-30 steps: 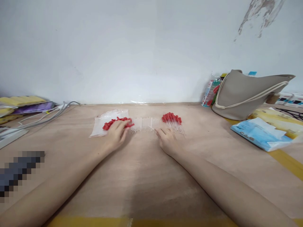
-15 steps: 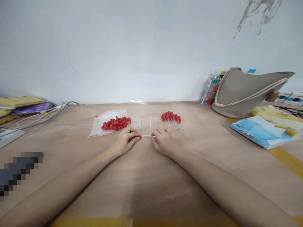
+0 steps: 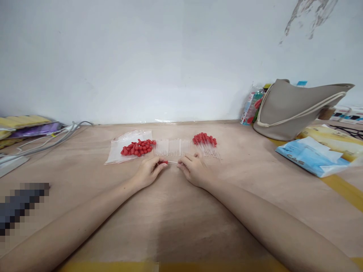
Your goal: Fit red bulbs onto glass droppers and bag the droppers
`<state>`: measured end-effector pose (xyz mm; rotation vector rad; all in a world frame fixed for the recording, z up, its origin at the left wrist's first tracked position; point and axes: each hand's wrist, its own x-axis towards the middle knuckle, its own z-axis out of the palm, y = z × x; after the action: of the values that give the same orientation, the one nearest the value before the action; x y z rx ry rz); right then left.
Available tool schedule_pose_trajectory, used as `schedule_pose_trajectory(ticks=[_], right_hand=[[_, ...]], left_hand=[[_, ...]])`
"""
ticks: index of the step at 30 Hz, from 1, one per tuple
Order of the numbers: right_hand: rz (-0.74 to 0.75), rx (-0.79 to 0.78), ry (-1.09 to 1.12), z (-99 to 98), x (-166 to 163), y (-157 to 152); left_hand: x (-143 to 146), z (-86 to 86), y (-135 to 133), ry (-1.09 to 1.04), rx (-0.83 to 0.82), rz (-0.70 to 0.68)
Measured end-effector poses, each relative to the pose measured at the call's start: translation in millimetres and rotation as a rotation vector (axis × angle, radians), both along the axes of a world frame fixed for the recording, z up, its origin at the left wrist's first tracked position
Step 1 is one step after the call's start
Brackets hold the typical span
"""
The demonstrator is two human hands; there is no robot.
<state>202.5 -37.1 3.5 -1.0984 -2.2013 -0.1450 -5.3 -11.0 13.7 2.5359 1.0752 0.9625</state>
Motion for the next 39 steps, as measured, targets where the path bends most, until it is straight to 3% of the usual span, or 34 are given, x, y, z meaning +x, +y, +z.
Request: schedule_pose_trajectory(ticks=[7, 15, 20, 29, 39], right_hand=[[0.120, -0.095, 0.022, 6.2, 6, 1], [0.074, -0.077, -0.108, 20.1, 6, -4], [0.025, -0.008, -0.124, 20.5, 2, -8], [0.033, -0.024, -0.129, 11.4, -5, -5], [-0.002, -0.129, -0.119, 8.4, -16, -1]], left_hand=[[-2, 2.4, -6, -0.031, -0.042, -0.081], [-4, -3.0, -4, 0.020, 0.011, -0.150], [-5, -3.1, -4, 0.044, 0.075, -0.133], [-6, -5.6, -3, 0.068, 0.076, -0.173], [-6, -3.8, -4, 0.082, 0.081, -0.192]])
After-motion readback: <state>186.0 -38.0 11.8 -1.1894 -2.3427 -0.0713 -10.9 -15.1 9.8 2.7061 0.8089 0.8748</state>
